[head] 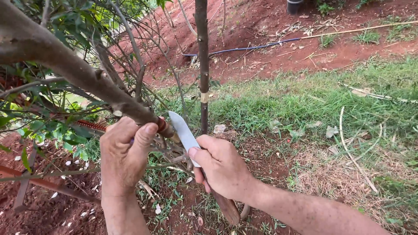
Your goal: Scraping the bark off a tree branch using a knife, likely for air layering.
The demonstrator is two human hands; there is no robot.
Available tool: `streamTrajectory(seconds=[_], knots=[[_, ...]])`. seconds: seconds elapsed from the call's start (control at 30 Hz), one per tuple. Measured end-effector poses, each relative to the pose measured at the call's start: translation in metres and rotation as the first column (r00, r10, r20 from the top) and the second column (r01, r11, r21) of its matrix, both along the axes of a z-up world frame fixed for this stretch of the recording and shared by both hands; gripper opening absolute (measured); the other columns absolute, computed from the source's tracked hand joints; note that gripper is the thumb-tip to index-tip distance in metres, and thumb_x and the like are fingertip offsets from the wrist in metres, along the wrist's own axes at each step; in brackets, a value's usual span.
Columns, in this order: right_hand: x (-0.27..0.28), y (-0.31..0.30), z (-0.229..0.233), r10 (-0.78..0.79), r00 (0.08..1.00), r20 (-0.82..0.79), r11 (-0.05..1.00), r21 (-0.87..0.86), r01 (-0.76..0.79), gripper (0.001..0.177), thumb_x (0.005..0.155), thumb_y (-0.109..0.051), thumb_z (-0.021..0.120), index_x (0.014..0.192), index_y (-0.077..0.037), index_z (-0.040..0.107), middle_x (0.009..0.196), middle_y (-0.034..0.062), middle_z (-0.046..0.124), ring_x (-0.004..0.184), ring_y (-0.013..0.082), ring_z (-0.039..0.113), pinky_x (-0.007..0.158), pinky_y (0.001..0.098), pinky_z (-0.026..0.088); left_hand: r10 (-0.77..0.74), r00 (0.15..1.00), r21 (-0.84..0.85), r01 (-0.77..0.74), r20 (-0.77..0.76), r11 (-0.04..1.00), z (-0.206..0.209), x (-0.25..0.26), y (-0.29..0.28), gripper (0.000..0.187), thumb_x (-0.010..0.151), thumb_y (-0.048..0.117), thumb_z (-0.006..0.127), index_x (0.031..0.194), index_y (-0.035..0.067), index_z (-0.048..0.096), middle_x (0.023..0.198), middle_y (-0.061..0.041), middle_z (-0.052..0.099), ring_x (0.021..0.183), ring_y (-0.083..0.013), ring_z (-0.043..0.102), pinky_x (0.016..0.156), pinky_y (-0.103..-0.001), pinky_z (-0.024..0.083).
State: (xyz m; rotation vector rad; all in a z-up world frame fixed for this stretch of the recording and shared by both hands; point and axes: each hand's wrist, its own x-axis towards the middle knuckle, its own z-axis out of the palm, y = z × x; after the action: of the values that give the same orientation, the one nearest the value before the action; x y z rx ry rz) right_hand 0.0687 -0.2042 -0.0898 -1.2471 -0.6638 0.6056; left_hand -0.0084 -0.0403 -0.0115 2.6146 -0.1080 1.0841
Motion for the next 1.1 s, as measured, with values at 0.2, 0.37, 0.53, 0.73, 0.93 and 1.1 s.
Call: streamTrajectory(seconds=[0.2, 0.37, 0.53, 0.73, 0.93, 1.1], knots=[[0.014, 0.001, 0.0, -0.016, 1.0, 0.027, 0.992, -0.123, 0.019, 0.028, 0.099, -0.012, 0.052, 0.073, -0.002, 0.055, 0.049, 0.0123, 0.062, 0.03, 0.0201, 0.05, 0.03, 0.0282, 0.033, 0.015, 1.0, 0.0, -0.015, -0.01, 1.0, -0.002, 0.003, 0.003, 0.036, 0.1, 0.037, 0.053, 0.091, 0.013, 0.078, 0.07, 0.004, 0.059, 0.07, -0.0129, 0.051, 0.068, -0.031, 0.037], [0.01, -0.001, 0.004, -0.002, 1.0, 0.026, 0.998, -0.057, 0.003, 0.026, 0.099, -0.011, 0.051, 0.075, -0.001, 0.054, 0.049, 0.015, 0.061, 0.03, 0.0194, 0.048, 0.027, 0.0272, 0.035, 0.003, 1.0, 0.007, -0.003, 0.014, 1.0, -0.002, 0.004, 0.0, 0.039, 0.1, 0.038, 0.052, 0.088, 0.012, 0.077, 0.073, 0.002, 0.061, 0.072, -0.0137, 0.054, 0.07, -0.032, 0.037], [0.016, 0.003, 0.0, -0.008, 0.993, 0.118, 0.998, -0.058, 0.015, 0.028, 0.097, -0.011, 0.052, 0.071, -0.002, 0.054, 0.048, 0.0139, 0.062, 0.029, 0.0197, 0.049, 0.028, 0.028, 0.034, 0.042, 0.999, 0.048, -0.042, 0.018, 0.998, -0.007, 0.005, 0.009, 0.036, 0.101, 0.037, 0.053, 0.092, 0.015, 0.079, 0.065, 0.002, 0.046, 0.066, -0.0155, 0.044, 0.068, -0.033, 0.032], [0.011, 0.008, -0.003, -0.036, 0.998, 0.057, 0.999, -0.03, 0.037, 0.027, 0.099, -0.01, 0.051, 0.073, -0.001, 0.052, 0.047, 0.0153, 0.06, 0.03, 0.0198, 0.047, 0.028, 0.03, 0.032, 0.023, 0.999, 0.034, -0.025, 0.049, 0.999, -0.006, 0.007, 0.007, 0.037, 0.101, 0.037, 0.053, 0.092, 0.012, 0.079, 0.069, 0.003, 0.057, 0.068, -0.0131, 0.05, 0.066, -0.032, 0.036], [0.007, 0.005, 0.003, -0.022, 0.999, -0.023, 1.0, -0.013, 0.022, 0.025, 0.097, -0.009, 0.053, 0.074, 0.001, 0.055, 0.048, 0.0167, 0.06, 0.028, 0.0226, 0.047, 0.025, 0.0306, 0.031, -0.011, 0.998, 0.029, 0.009, 0.059, 1.0, -0.01, 0.006, 0.008, 0.038, 0.102, 0.038, 0.053, 0.086, 0.012, 0.075, 0.065, 0.004, 0.044, 0.065, -0.0124, 0.042, 0.066, -0.031, 0.032], [0.008, 0.009, -0.009, -0.055, 0.998, -0.008, 0.996, -0.068, 0.054, 0.026, 0.098, -0.008, 0.053, 0.076, 0.003, 0.06, 0.048, 0.0158, 0.06, 0.03, 0.0204, 0.047, 0.025, 0.0287, 0.038, -0.005, 0.999, 0.016, 0.004, 0.047, 1.0, -0.006, 0.004, 0.002, 0.039, 0.102, 0.038, 0.051, 0.088, 0.011, 0.076, 0.068, 0.003, 0.054, 0.067, -0.0135, 0.048, 0.066, -0.032, 0.036]])
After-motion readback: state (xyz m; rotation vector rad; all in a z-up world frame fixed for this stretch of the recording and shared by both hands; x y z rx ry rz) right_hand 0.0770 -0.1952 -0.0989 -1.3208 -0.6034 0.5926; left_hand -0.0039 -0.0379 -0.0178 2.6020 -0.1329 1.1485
